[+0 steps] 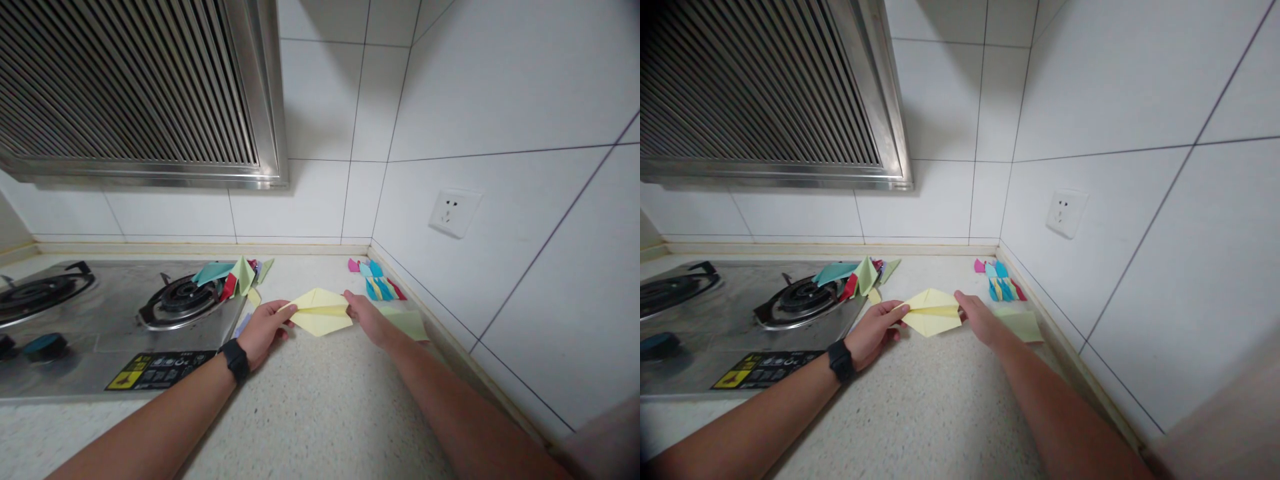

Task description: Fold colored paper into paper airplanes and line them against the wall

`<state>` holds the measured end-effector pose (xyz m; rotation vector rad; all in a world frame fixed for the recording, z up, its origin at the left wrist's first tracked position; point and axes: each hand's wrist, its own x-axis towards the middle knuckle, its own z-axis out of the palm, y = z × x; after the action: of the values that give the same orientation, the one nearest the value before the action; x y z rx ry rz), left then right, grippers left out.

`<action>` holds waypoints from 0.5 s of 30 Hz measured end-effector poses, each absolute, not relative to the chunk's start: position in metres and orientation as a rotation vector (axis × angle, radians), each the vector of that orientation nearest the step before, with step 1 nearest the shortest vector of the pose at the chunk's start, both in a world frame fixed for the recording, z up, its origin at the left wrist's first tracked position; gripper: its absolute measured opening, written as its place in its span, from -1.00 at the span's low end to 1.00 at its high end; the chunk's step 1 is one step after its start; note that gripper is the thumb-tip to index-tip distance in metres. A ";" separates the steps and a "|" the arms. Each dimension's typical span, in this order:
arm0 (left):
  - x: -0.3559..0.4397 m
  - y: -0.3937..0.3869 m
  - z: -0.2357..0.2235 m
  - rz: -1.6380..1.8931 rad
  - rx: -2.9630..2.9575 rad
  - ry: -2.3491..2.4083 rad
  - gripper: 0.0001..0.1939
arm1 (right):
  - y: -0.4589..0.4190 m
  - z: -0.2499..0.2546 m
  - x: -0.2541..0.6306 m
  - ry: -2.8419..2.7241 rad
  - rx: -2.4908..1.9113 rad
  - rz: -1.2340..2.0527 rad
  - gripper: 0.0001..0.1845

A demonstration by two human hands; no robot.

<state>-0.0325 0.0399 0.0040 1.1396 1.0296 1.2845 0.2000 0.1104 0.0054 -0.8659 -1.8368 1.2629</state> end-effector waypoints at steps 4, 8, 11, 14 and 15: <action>-0.033 0.041 0.002 1.280 1.142 1.036 -0.65 | 0.109 0.005 0.202 -2.011 -0.948 0.987 -0.39; -0.033 0.041 0.002 1.266 1.158 1.039 -0.65 | 0.108 0.006 0.203 -1.996 -0.952 0.965 -0.39; -0.033 0.041 0.002 1.266 1.178 1.048 -0.65 | 0.108 0.007 0.202 -1.913 -0.917 1.140 -0.38; -0.033 0.041 0.003 1.249 1.217 1.038 -0.66 | 0.107 0.006 0.198 -1.821 -0.783 1.508 -0.35; -0.033 0.041 0.003 1.239 1.235 1.031 -0.67 | 0.106 0.006 0.197 -1.780 -0.756 1.619 -0.35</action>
<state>-0.0328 0.0410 0.0027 1.2353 1.0306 1.2387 0.1970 0.1065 0.0057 -0.7556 -1.7795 1.6191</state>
